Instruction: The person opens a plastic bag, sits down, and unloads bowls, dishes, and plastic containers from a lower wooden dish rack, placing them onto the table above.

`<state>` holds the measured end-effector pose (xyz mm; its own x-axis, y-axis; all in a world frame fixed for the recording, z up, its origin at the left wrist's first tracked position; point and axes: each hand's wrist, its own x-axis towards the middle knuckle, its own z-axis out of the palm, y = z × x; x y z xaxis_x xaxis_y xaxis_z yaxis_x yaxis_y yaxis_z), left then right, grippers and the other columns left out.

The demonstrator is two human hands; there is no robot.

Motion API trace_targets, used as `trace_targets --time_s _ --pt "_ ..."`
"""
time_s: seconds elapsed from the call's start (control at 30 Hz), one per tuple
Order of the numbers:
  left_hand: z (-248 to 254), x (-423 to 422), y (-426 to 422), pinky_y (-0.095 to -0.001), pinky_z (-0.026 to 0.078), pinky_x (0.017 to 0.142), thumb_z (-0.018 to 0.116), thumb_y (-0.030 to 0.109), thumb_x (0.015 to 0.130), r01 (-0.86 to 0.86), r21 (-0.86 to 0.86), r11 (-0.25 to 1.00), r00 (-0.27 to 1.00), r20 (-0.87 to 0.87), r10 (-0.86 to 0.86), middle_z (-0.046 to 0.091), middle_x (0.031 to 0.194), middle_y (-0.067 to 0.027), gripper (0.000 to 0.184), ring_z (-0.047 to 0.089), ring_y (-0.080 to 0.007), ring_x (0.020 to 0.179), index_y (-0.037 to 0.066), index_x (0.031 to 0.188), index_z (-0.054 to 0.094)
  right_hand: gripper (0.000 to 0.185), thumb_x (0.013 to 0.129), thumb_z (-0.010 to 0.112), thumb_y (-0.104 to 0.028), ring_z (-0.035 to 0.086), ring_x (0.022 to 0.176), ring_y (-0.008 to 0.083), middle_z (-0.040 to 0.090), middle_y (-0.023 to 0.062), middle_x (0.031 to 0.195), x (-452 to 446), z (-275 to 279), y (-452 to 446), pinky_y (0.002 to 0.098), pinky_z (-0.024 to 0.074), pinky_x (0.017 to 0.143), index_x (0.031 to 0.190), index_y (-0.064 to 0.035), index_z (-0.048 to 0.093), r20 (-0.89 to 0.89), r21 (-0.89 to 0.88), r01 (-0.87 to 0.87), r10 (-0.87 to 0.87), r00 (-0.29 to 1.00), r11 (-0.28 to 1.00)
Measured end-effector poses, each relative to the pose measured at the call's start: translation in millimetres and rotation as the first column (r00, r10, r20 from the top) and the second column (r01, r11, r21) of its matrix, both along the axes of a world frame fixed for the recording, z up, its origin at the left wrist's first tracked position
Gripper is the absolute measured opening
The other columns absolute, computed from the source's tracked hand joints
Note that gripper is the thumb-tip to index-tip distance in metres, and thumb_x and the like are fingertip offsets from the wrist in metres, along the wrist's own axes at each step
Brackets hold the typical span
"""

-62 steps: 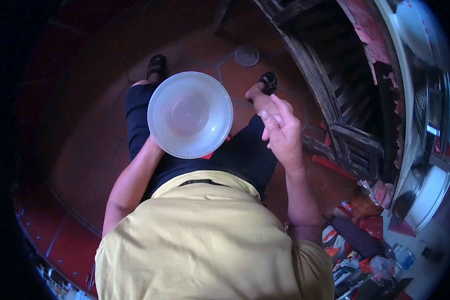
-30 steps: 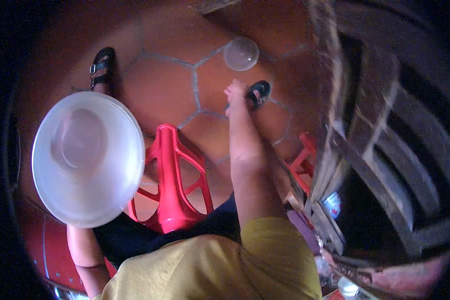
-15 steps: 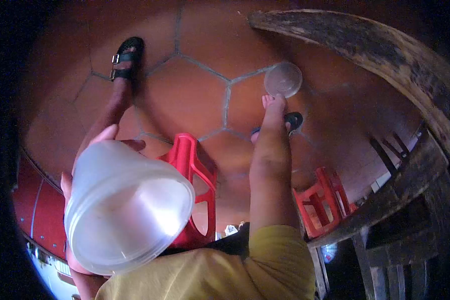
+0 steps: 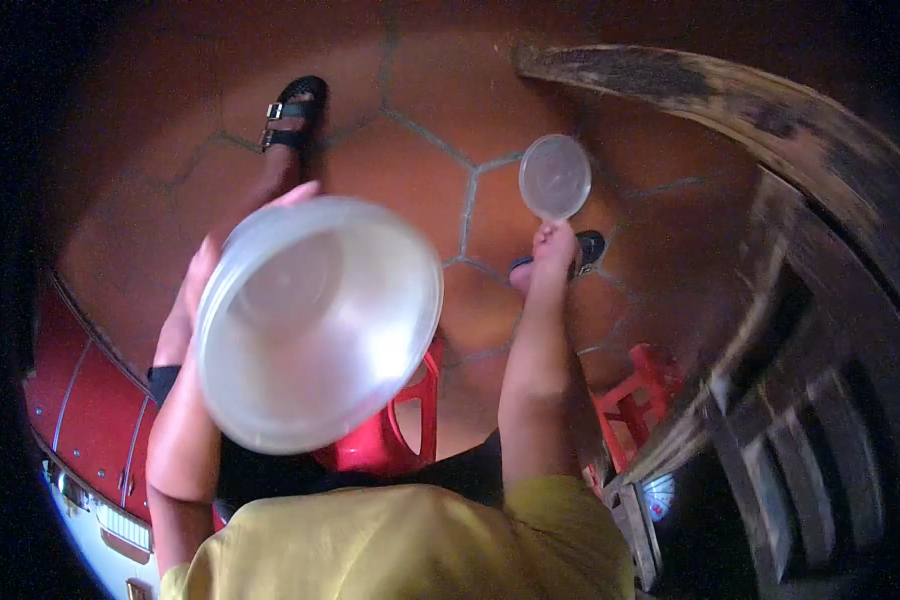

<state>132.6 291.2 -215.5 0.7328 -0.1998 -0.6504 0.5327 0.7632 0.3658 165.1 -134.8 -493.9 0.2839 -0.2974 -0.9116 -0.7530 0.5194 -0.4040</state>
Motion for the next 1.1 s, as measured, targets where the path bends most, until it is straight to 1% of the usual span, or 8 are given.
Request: trace_targets --time_s 0.23,0.53,0.7,0.8,0.87,0.9,1.0,1.1 --pt "-7.0 -19.0 14.7 -0.0362 0.05 0.091 0.051 0.046 0.094 -0.232 -0.119 0.966 0.97 0.047 0.238 0.065 0.114 -0.0103 0.053 0.063 -0.0204 0.098 0.003 0.123 0.057 0.005 0.08 0.05 -0.001 0.048 0.047 0.0115 0.053 0.0051 0.063 -41.8 201.3 55.7 0.0263 0.0373 0.036 0.084 -0.0038 0.052 0.236 0.263 0.128 -0.192 0.953 0.956" --pt "12.5 -63.5 -7.3 -0.0405 0.046 0.099 0.047 0.044 0.097 -0.126 -0.398 0.909 0.971 0.14 0.196 0.062 0.123 -0.0114 0.051 0.06 -0.0233 0.111 0.004 0.129 0.054 0.02 0.086 0.053 0.006 0.047 0.053 0.0061 0.061 0.0076 0.082 -105.8 420.6 168.3 0.0174 0.0385 0.047 0.105 0.004 0.055 0.677 -0.252 -0.236 0.346 0.649 0.938" --pt "52.1 -118.8 -16.9 -0.0399 0.045 0.101 0.046 0.045 0.097 -0.162 -0.397 0.903 0.944 0.203 0.259 0.062 0.123 -0.0119 0.053 0.06 -0.0238 0.112 0.003 0.129 0.053 0.035 0.087 0.052 0.005 0.053 0.063 0.0045 0.063 0.0099 0.091 -150.0 503.4 188.1 0.0147 0.0428 0.053 0.122 0.0074 0.05 0.759 -0.583 -0.057 0.568 0.319 0.811" --pt "61.7 -151.8 -20.2 -0.0397 0.044 0.101 0.044 0.047 0.097 -0.189 -0.37 0.91 0.936 0.213 0.281 0.061 0.123 -0.0115 0.055 0.059 -0.0241 0.113 0.004 0.129 0.053 0.041 0.083 0.058 0.006 0.057 0.068 0.0114 0.062 0.0117 0.092 -177.8 539.6 185.7 0.0212 0.0474 0.057 0.123 0.0073 0.052 0.6 -0.797 0.069 0.773 0.205 0.6" --pt "70.9 -168.6 -26.7 -0.0399 0.044 0.101 0.044 0.049 0.097 -0.181 -0.392 0.902 0.946 0.182 0.269 0.061 0.123 -0.0112 0.056 0.059 -0.0243 0.113 0.004 0.129 0.053 0.043 0.075 0.061 0.008 0.057 0.066 0.022 0.061 0.0141 0.089 -188.3 558.2 188.2 0.0301 0.0484 0.058 0.118 0.0064 0.057 -0.231 -0.856 0.496 0.966 -0.117 -0.145" --pt "78.1 -175.4 -30.1 -0.0413 0.045 0.101 0.043 0.05 0.097 -0.155 -0.417 0.896 0.95 0.187 0.251 0.061 0.123 -0.0113 0.056 0.059 -0.0251 0.113 0.005 0.129 0.053 0.046 0.067 0.062 0.009 0.057 0.066 0.0295 0.06 0.0153 0.086 -197.5 556.7 196.4 0.0359 0.0477 0.058 0.113 0.0053 0.06 -0.246 -0.845 0.526 0.945 -0.215 -0.1" --pt "109.2 -199.6 -40.7 -0.0426 0.046 0.1 0.039 0.05 0.097 -0.091 -0.428 0.899 0.94 0.261 0.22 0.063 0.121 -0.0106 0.054 0.061 -0.0265 0.11 0.007 0.127 0.056 0.047 0.064 0.067 0.002 0.057 0.066 0.0255 0.06 0.0097 0.083 -234.5 553.6 213.0 0.0366 0.0479 0.059 0.111 0.0013 0.062 -0.354 -0.88 0.458 0.814 -0.46 -0.124" --pt "121.0 -219.5 -45.7 -0.0421 0.047 0.098 0.041 0.049 0.097 -0.078 -0.494 0.866 0.932 0.272 0.239 0.065 0.118 -0.0113 0.053 0.062 -0.0256 0.107 0.007 0.124 0.057 0.042 0.067 0.068 -0.003 0.058 0.071 0.0253 0.06 0.0085 0.082 -266.2 550.1 217.6 0.0375 0.0489 0.066 0.109 -0.0011 0.064 -0.361 -0.884 0.456 0.768 -0.528 -0.103"
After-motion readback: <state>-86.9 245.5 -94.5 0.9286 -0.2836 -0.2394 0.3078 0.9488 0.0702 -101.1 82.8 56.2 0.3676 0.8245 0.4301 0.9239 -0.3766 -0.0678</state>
